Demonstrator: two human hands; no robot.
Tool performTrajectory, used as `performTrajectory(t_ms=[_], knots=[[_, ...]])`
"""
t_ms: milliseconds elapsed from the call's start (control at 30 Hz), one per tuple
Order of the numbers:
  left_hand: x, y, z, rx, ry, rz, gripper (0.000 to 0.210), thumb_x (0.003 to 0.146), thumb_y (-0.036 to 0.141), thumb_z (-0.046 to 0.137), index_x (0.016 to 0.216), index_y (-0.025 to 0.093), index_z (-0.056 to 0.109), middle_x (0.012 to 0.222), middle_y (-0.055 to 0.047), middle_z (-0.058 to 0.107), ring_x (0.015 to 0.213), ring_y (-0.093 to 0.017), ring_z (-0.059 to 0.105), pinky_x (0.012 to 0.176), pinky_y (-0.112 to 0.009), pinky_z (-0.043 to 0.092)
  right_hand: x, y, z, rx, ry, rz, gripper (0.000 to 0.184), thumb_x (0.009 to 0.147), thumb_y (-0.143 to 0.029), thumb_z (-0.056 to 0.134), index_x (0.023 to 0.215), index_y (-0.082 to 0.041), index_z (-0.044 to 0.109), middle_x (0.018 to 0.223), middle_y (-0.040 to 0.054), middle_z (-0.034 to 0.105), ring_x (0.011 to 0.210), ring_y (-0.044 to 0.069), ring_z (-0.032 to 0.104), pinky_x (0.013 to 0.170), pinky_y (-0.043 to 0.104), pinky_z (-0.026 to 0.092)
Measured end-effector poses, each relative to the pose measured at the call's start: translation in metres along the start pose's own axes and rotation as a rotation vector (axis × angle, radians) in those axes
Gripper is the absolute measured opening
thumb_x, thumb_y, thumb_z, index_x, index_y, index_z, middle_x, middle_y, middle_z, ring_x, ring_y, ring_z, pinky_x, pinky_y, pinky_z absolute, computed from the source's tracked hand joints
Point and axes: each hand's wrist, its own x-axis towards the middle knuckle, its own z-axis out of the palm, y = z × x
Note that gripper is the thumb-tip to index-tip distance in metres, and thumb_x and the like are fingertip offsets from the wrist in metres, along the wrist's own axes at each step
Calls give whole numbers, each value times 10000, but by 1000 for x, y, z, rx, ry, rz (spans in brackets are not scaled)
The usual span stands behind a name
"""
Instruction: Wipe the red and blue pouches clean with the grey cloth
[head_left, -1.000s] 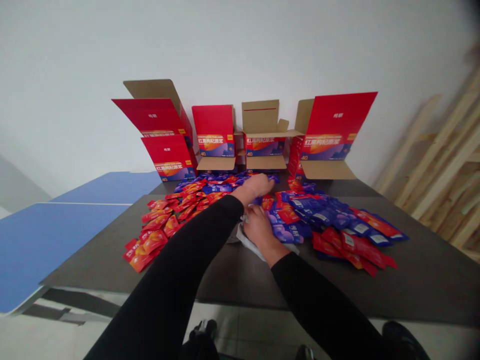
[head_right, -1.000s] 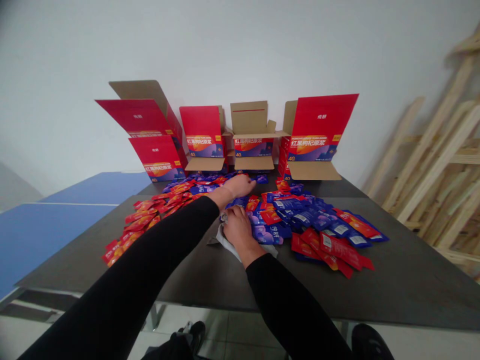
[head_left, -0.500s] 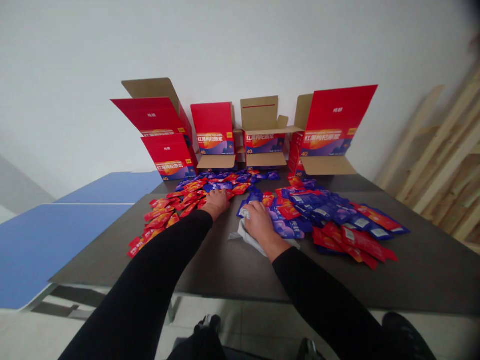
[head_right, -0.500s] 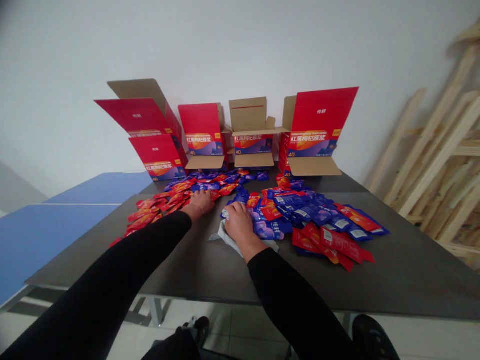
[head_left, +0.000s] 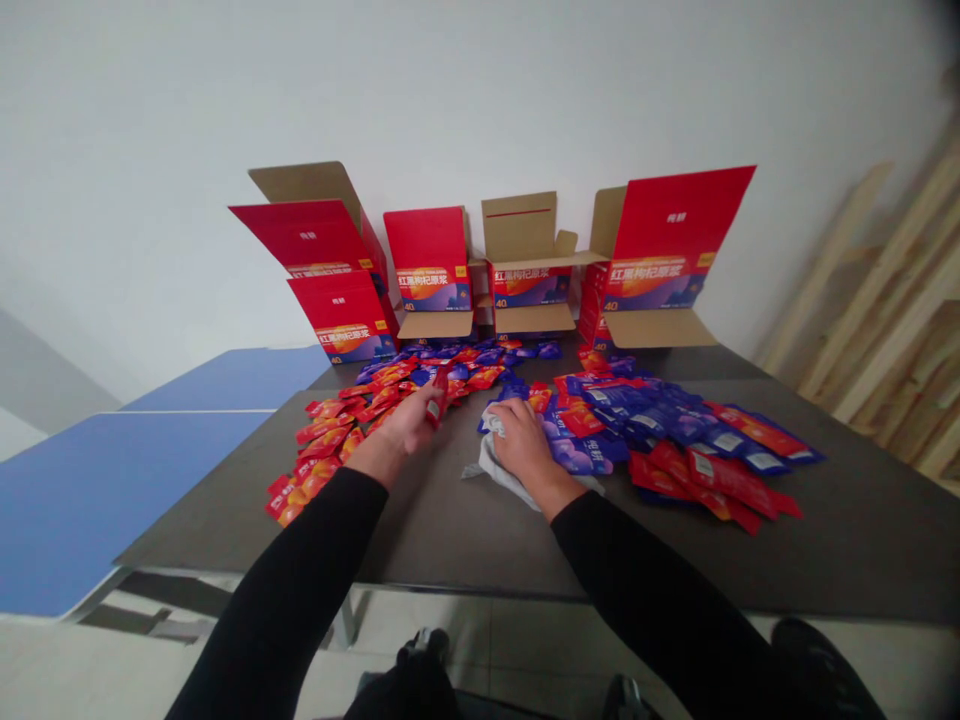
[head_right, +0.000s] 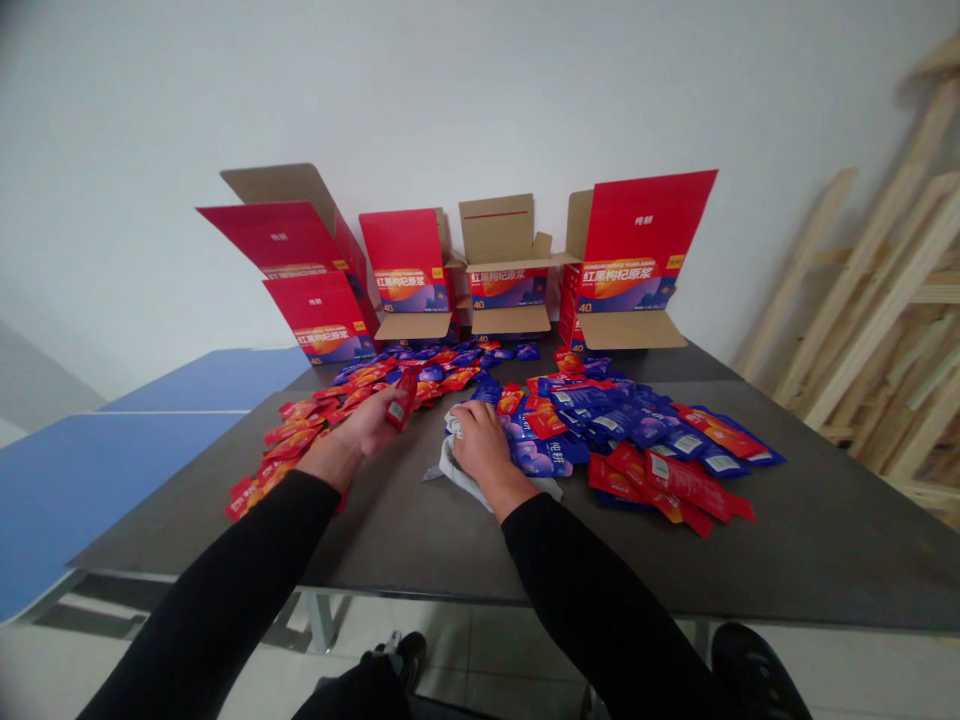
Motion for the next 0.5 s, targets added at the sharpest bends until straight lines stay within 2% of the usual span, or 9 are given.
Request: performTrajectory(t_ms=[33,100,167,233,333,500], knots=[[-9,-4,0,-139,-63,-70,325,884,338,564,1141,171,672,1066,-126,720,821,-192,669,643,-274,516,0,-1,0,25,12,-19,426,809,-26,538,1170,-192,691,1193,117,622,1148,266,548,1061,402,463],[-27,-12,2,-316,-180,-139,325,917,399,543,1084,161,687,1053,-127,720,751,-171,658,567,-258,496,-2,-2,-1,75,29,-58,494,781,-7,532,1210,-208,674,1213,104,620,1172,255,555,1090,398,456],[-41,-18,7,-425,-250,-133,369,945,468,519,1063,169,699,1067,-128,721,784,-185,671,568,-271,508,-3,-3,0,120,39,-106,548,761,0,525,1248,-212,656,1234,100,622,1197,249,558,1111,396,450],[-49,-24,13,-485,-270,-105,405,966,518,488,1052,186,705,1064,-114,726,827,-200,681,609,-293,533,-5,-5,-1,160,35,-175,573,747,-6,528,1275,-197,644,1258,106,627,1216,246,562,1120,396,449],[-53,-31,19,-485,-279,-70,412,976,528,467,1033,197,707,1036,-99,730,894,-217,688,712,-334,564,-6,-9,-3,197,-31,-295,591,732,-30,558,1291,-202,642,1305,103,640,1234,249,571,1121,418,453],[-49,-42,23,-296,-321,-62,555,902,655,500,1112,187,713,935,-121,720,915,-275,691,790,-402,559,-7,-17,-5,200,-171,-487,496,781,-75,572,1234,-244,684,1288,72,687,1234,237,590,1119,452,446]])
